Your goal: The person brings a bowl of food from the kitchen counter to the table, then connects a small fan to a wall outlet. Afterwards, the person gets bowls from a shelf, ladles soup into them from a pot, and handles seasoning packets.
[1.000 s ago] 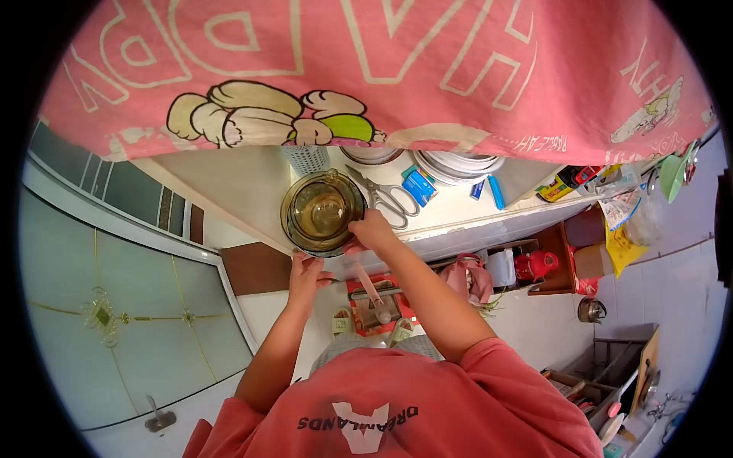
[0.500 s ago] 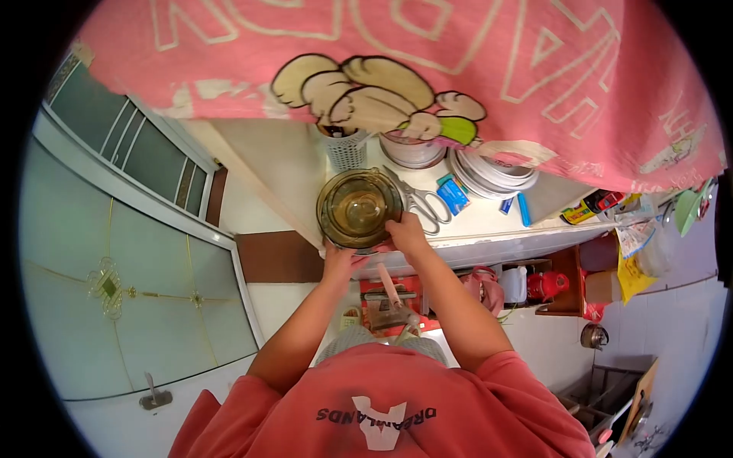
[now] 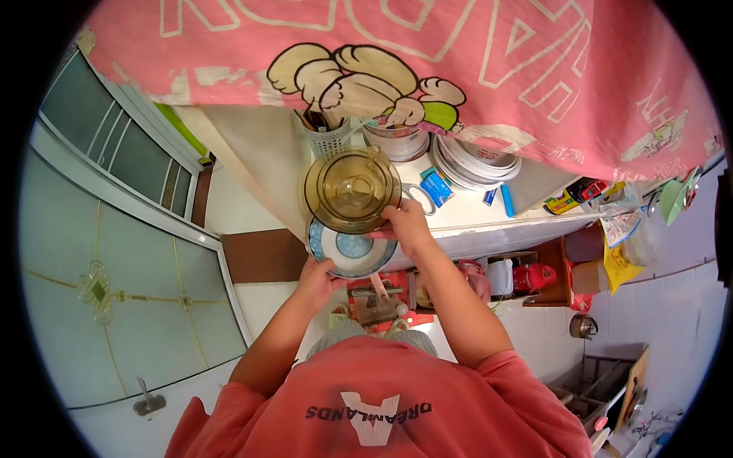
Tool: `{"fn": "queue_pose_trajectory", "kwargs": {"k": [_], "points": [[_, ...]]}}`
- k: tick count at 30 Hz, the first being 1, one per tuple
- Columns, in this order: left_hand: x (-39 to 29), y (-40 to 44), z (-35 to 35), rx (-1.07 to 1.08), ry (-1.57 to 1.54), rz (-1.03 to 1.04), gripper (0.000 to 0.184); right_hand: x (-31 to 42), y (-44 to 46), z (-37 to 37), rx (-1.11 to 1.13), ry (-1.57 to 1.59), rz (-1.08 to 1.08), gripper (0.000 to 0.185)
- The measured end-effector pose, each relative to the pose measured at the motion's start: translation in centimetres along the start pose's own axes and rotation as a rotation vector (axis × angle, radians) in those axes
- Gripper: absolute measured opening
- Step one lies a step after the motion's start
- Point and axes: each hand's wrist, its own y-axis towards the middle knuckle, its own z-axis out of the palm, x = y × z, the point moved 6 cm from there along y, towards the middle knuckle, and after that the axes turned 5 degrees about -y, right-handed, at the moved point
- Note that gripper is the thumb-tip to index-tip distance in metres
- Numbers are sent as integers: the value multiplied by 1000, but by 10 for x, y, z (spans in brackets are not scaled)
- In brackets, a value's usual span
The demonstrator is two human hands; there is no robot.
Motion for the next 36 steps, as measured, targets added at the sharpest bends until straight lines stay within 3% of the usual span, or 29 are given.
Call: {"fn": "queue_pose_trajectory", "kwargs": {"k": [8,10,16,23,31,32,34,36], "points": [[-4,-52,-14,-30,68,-21,44,-3,8,4,-41,-8,-4,23],[1,-53,-26,-19,103,-42,56,-11,12,7,-28,3,0,22],[-21,-92,-45,-25,177,-37,68,-41,31,10,-34,-19,6,21],[-40,-116,-51,-14,191,-85,72,-57,47,8,-93,5,30,27],[-60,-116,-27,102,191,-175,68,-57,38,8,-53,13,73,26],[-62,-117,-22,119,200,-189,68,-51,31,4,-83,-120,52,26],[-68,-115,-5,191,233,-203,67,-43,18,-11,-120,-271,-30,38],[-68,-112,32,276,249,-204,67,-20,-19,-32,-150,-150,-15,44]]}}
